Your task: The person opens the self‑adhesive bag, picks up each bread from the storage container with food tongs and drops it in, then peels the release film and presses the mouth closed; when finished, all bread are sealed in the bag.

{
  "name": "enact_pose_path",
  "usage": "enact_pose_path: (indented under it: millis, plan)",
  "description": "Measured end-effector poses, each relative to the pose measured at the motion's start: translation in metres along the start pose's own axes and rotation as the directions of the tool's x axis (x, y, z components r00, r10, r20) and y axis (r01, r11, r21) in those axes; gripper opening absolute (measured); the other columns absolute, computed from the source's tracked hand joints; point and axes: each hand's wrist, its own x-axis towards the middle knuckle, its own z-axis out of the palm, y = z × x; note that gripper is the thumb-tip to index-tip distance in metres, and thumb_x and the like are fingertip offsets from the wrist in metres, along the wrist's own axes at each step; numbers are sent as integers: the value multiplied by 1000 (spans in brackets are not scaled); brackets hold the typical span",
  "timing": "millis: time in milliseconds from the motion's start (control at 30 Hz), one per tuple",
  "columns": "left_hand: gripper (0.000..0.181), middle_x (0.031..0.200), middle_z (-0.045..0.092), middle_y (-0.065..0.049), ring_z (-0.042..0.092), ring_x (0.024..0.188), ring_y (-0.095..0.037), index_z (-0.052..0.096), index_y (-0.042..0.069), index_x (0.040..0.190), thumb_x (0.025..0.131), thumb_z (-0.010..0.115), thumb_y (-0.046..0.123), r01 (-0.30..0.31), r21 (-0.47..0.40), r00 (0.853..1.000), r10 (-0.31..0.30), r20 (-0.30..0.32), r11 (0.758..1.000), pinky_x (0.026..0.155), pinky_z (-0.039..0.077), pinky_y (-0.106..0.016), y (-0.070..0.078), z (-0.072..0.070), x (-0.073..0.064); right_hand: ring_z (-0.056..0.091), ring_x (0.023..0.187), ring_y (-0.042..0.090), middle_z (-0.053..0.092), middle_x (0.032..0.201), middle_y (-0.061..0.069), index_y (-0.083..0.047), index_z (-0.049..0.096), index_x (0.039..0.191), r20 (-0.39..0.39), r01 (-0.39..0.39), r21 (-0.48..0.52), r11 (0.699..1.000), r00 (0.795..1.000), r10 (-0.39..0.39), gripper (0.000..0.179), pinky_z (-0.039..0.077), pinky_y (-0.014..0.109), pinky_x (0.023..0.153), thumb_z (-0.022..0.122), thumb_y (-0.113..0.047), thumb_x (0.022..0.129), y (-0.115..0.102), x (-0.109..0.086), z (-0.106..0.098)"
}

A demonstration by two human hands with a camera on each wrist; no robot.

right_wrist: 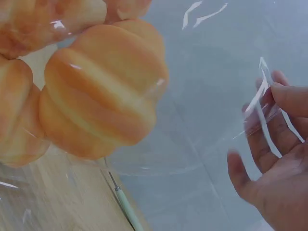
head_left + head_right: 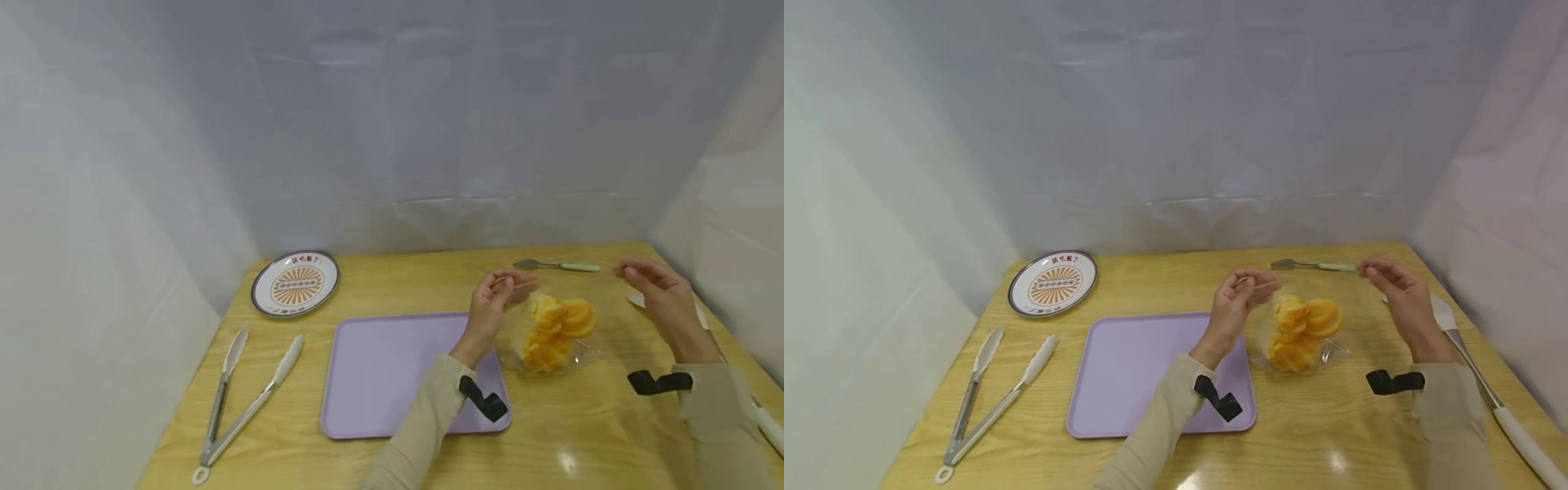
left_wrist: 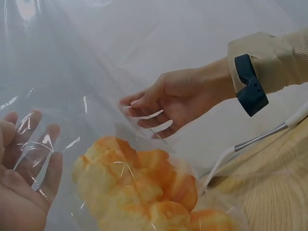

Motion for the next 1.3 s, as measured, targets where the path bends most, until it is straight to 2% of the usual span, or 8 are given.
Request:
enact_pose_path:
  millis: [200, 400, 567, 767, 867, 1000, 1167, 1300]
  plan:
    - [28, 132, 49, -38, 55, 123, -44, 48, -8, 128, 102, 43, 3, 3, -10, 999, -2, 51, 1000, 107, 44, -47, 3, -10, 5, 69, 94, 10, 73, 106, 2, 3, 68, 112, -5, -22, 13, 1000, 1000, 22, 31, 55, 18, 82, 44, 13, 96, 2, -1, -1]
    - [34, 129, 53, -37, 51, 124, -48, 50, -13, 131, 100, 48, 0, -14, 141, 988, -8, 152, 990, 103, 48, -37, 7, -21, 8, 70, 87, 10, 75, 104, 1, 0, 67, 119, -14, -97, 14, 995, 995, 97, 34, 56, 18, 79, 45, 11, 96, -4, -5, -4]
    - [31, 128, 57, -34, 56, 123, -39, 57, -13, 125, 101, 48, 4, 20, 230, 978, -66, 197, 973, 104, 48, -38, 14, -28, 13, 71, 87, 12, 76, 99, 4, 1, 68, 118, -48, -60, 53, 997, 997, 62, 35, 56, 18, 77, 45, 14, 95, -4, -9, -5]
    - [32, 134, 50, -37, 49, 128, -44, 51, -17, 128, 102, 42, 0, 65, 222, 952, -127, 277, 973, 107, 44, -43, 22, -35, 17, 69, 94, 22, 73, 102, 17, 11, 61, 121, 96, -12, 272, 962, 995, -15, 41, 56, 25, 79, 29, 19, 97, -1, -8, -10]
    - [32, 134, 50, -36, 50, 127, -45, 50, -17, 128, 102, 41, 0, 84, 219, 949, -145, 279, 972, 107, 43, -46, 22, -36, 17, 68, 98, 27, 71, 107, 22, 15, 61, 118, 176, -40, 380, 924, 984, -30, 44, 56, 29, 84, 22, 18, 98, 0, -7, -14]
    - [26, 129, 52, -38, 51, 125, -46, 51, -20, 116, 102, 42, 0, 93, 219, 955, -149, 256, 971, 105, 44, -49, 21, -35, 18, 69, 97, 29, 71, 108, 23, 16, 65, 109, 221, -58, 416, 907, 974, -39, 46, 55, 32, 89, 21, 16, 99, 0, -7, -17]
    - [19, 123, 55, -37, 56, 123, -43, 51, -17, 101, 102, 42, 0, 103, 274, 962, -166, 217, 956, 103, 48, -42, 22, -36, 18, 69, 98, 26, 72, 109, 20, 14, 66, 104, 264, -22, 358, 933, 961, -79, 42, 55, 28, 89, 24, 16, 99, -1, -7, -17]
    - [19, 119, 56, -34, 59, 120, -40, 54, -13, 100, 102, 42, 2, 88, 385, 964, -176, 198, 919, 97, 52, -29, 23, -37, 18, 68, 99, 22, 71, 112, 17, 14, 64, 102, 318, 32, 291, 956, 939, -129, 39, 54, 25, 88, 26, 17, 98, -3, -5, -17]
